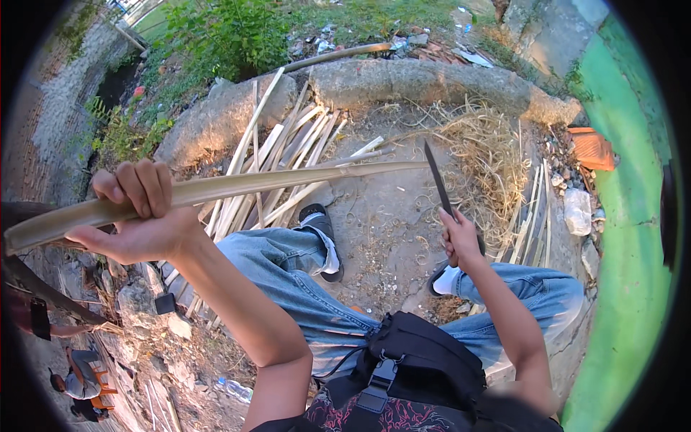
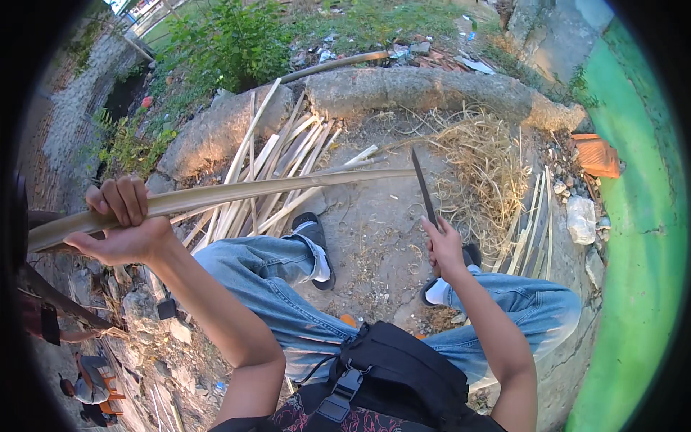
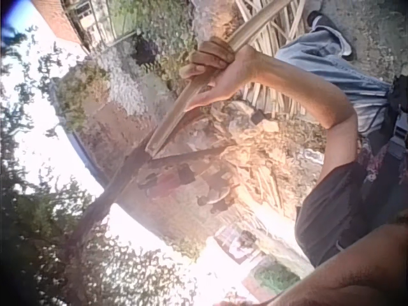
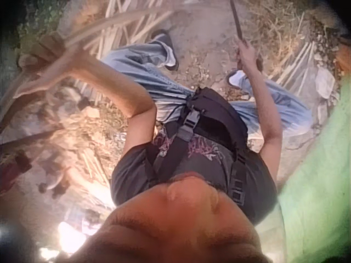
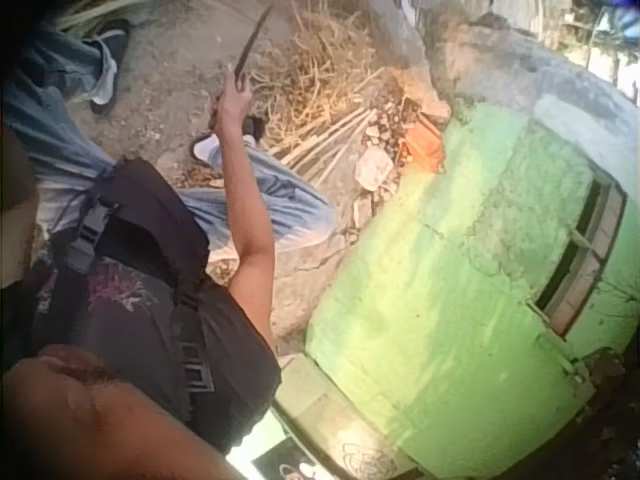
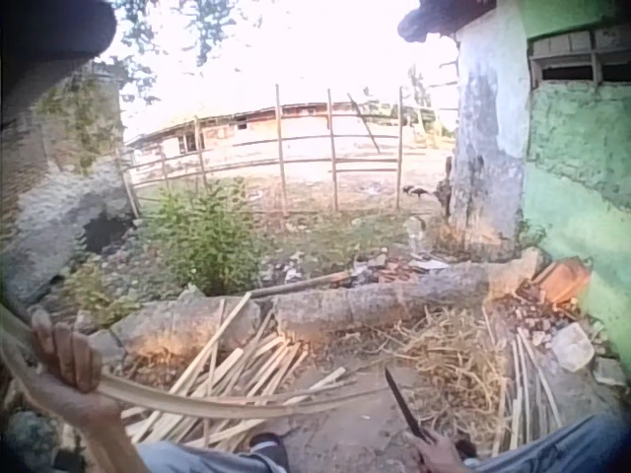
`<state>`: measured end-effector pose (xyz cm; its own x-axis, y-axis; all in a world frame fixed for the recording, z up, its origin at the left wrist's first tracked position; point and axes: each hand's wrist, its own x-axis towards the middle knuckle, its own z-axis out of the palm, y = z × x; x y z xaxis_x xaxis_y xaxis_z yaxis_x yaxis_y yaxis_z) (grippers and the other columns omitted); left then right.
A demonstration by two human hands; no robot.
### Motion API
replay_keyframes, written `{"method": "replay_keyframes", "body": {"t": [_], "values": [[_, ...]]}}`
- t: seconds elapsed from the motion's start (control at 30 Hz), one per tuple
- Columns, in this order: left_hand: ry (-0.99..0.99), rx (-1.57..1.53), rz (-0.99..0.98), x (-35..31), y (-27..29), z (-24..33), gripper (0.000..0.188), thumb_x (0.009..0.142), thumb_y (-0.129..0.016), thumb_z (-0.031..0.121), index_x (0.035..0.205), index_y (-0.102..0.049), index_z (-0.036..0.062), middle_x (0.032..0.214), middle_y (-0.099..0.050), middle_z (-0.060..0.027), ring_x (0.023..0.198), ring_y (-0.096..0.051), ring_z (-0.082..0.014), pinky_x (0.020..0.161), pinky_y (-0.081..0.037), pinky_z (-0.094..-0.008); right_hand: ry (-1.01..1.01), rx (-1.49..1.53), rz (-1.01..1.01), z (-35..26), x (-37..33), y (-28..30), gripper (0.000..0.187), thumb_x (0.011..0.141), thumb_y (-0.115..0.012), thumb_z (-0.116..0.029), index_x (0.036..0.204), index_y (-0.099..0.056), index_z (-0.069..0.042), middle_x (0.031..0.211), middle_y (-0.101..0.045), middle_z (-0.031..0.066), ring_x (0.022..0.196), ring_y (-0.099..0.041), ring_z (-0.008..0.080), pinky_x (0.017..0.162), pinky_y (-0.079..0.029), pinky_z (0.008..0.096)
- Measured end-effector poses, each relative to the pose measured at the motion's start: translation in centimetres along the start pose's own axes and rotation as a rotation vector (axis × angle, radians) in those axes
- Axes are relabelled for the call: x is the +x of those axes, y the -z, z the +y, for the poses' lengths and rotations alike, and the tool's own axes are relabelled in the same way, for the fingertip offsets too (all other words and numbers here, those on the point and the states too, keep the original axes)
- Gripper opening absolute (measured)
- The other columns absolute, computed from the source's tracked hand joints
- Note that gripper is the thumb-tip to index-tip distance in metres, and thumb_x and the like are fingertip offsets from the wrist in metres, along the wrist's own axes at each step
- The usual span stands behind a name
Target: The person scrapes and shaves long bamboo strips using a large blade, handling the strips individually and removing thin shavings to refine the material.
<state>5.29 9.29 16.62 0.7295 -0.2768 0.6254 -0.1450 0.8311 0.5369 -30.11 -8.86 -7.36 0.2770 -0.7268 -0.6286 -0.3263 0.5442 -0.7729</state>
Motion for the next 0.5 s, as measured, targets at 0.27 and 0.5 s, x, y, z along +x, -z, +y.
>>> {"method": "replay_keyframes", "body": {"t": [0.27,0.5], "values": [[0.002,-0.264,0.139,-1.4,-0.4,-2.6,0.039,0.088,-0.045,0.042,0.067,-0.032,0.0127,0.053,-0.026,0.0006,0.042,-0.025,-0.0095,0.039,-0.016,-0.0241,0.481,0.489,0.240,-8.9,-5.0,1.6,0.040,0.087,-0.066,-0.032,0.113,-0.049,-0.006,0.090,-0.067,0.0126,0.037,-0.037,0.0027,0.033,-0.032,0.0193],[0.319,-0.695,0.073,-3.1,-4.6,-7.4,0.041,0.089,-0.043,0.046,0.074,-0.040,0.0078,0.069,-0.038,-0.0079,0.067,-0.040,-0.0220,0.066,-0.039,-0.0351,0.669,0.695,0.422,-13.7,-6.3,1.5,0.037,0.078,-0.077,-0.017,0.102,-0.050,-0.009,0.071,-0.057,0.0008,0.040,-0.035,0.0027,0.036,-0.030,0.0208]]}}
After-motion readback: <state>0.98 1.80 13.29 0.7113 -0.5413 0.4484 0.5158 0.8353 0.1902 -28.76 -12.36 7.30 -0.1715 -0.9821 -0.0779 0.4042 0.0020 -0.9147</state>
